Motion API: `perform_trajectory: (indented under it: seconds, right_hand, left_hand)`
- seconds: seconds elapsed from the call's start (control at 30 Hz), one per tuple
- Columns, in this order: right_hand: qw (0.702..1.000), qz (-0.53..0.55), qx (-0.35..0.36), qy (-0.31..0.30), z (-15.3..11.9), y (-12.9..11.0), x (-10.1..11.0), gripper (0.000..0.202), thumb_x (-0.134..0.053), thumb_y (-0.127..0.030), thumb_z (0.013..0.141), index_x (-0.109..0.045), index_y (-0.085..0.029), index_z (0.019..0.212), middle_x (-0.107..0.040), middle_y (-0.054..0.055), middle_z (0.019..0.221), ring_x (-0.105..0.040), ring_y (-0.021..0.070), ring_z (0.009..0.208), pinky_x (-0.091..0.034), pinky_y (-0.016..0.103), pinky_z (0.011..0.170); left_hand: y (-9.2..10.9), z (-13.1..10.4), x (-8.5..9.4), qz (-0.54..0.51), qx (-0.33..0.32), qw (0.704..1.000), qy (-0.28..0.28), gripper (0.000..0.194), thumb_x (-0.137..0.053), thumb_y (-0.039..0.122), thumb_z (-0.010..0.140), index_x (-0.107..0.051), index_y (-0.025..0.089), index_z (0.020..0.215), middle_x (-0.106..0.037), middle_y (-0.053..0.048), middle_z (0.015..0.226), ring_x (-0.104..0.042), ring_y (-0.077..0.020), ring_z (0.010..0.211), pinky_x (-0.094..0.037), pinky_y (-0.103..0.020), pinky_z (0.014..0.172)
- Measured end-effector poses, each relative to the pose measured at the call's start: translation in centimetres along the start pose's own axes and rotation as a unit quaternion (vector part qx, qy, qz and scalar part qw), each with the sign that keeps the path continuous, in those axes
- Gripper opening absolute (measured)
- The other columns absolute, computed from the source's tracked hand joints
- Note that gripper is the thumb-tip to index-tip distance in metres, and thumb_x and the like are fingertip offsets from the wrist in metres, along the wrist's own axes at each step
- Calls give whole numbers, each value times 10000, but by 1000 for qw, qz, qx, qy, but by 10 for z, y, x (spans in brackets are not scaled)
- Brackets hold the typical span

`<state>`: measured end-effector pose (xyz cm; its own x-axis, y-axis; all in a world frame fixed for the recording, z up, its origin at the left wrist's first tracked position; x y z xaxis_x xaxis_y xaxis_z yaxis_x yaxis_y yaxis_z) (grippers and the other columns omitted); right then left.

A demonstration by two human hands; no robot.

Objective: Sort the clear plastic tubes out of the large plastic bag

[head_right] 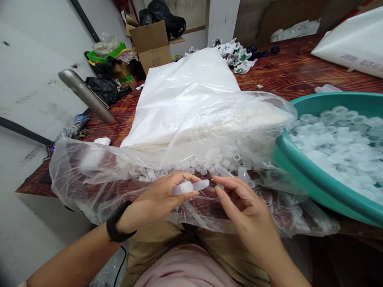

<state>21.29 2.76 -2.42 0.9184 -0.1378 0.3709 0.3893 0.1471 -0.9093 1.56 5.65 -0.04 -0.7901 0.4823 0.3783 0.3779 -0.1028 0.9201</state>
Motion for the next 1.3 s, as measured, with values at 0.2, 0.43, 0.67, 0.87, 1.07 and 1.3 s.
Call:
perform_trajectory:
  seconds: [0.2,0.43,0.67,0.87,1.07,1.3]
  right_hand:
    - [995,-31,96,-14,-15,-28,-2,196,-714,-368,1008,-795,-387,1186,-747,1,1118,-758,168,1041,-629,219,887]
    - [995,-4,95,4,-28,-42,-25,203,-715,-274,1009,-761,-358,1188,-739,23,1139,-753,184,1043,-647,279,905]
    - [984,6,173,40,-44,-55,-34,339,-746,-121,956,-713,-337,1216,-786,9,1126,-761,187,1046,-623,311,960]
    - [997,76,22,-8,-49,-34,-46,227,-502,-305,1132,-665,-326,1288,-771,-26,840,-757,148,704,-643,243,694]
    - [995,-9,64,-74,-49,-38,-50,358,-491,-353,1135,-560,-349,1487,-788,44,1269,-810,145,932,-659,209,805]
    - [983,-58,137,-106,-54,-46,-62,510,-488,-283,1134,-413,-360,1632,-687,55,1524,-728,195,1309,-625,291,1046]
  left_hand:
    - [-19,-20,-18,-327,126,937,4,500,-733,653,926,-703,207,1151,-707,-45,929,-455,-83,541,-338,-227,485]
    - [-29,-31,-24,-532,119,820,172,588,-985,484,750,-651,185,1130,-707,2,894,-468,-17,534,-303,-131,453]
    - [-34,-46,-32,-499,65,836,221,449,-895,431,889,-577,219,1125,-791,-3,984,-443,7,482,-318,-132,457]
    - [-29,-55,-38,-495,0,843,212,370,-862,375,933,-564,218,1087,-796,-14,959,-697,-90,703,-568,-211,686]
    - [-43,-57,-48,-508,63,832,213,422,-863,425,927,-555,205,1114,-748,8,887,-536,-27,578,-374,-129,507]
    - [-47,-60,-48,-516,88,821,229,498,-916,451,866,-545,214,1099,-668,69,794,-488,-18,558,-379,-132,515]
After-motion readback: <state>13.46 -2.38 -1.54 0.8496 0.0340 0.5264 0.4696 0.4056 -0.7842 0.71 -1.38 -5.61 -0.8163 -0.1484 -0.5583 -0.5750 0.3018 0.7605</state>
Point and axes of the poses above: each hand's wrist, its own z-axis towards the middle knuckle, its own x-axis out of the back of the hand, y = z × x, the point moved 9 cm from there along z, towards the middle knuckle
